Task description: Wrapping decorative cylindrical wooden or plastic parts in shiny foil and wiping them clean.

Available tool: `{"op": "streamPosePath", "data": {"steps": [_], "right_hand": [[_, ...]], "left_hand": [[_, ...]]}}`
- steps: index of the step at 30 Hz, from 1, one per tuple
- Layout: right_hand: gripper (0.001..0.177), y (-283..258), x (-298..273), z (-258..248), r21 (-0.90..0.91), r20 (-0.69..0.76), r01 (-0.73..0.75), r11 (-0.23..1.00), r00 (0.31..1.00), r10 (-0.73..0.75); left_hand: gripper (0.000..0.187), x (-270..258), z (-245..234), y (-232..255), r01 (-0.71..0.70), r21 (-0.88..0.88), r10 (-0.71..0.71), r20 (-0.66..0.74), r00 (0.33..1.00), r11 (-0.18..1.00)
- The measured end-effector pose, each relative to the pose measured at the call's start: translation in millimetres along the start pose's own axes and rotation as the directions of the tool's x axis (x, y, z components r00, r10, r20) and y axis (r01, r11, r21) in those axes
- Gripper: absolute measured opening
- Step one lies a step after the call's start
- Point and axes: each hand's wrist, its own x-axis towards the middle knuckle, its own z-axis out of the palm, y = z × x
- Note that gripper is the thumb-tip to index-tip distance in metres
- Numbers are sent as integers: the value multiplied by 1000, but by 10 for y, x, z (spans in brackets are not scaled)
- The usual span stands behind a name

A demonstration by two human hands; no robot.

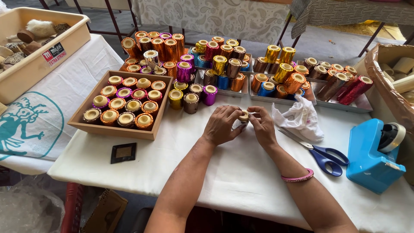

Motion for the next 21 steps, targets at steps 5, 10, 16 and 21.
{"op": "streamPosePath", "data": {"steps": [5, 10, 16, 21], "right_hand": [[29, 26, 13, 4, 29, 22, 13, 999, 1000, -14], [29, -183, -45, -9, -144, 28, 225, 964, 974, -224], [15, -167, -34, -24, -304, -50, 351, 886, 923, -383], [18, -243, -3, -74, -329, -264, 387, 861, 838, -477]], "left_hand": [[40, -1, 3, -5, 10, 15, -10, 16, 1000, 1000], [46, -16, 56, -32, 39, 6, -39, 28, 999, 999], [61, -40, 182, -96, 70, -82, -65, 61, 996, 994], [59, 37, -6, 46, -4, -44, 2, -25, 1000, 999]]}}
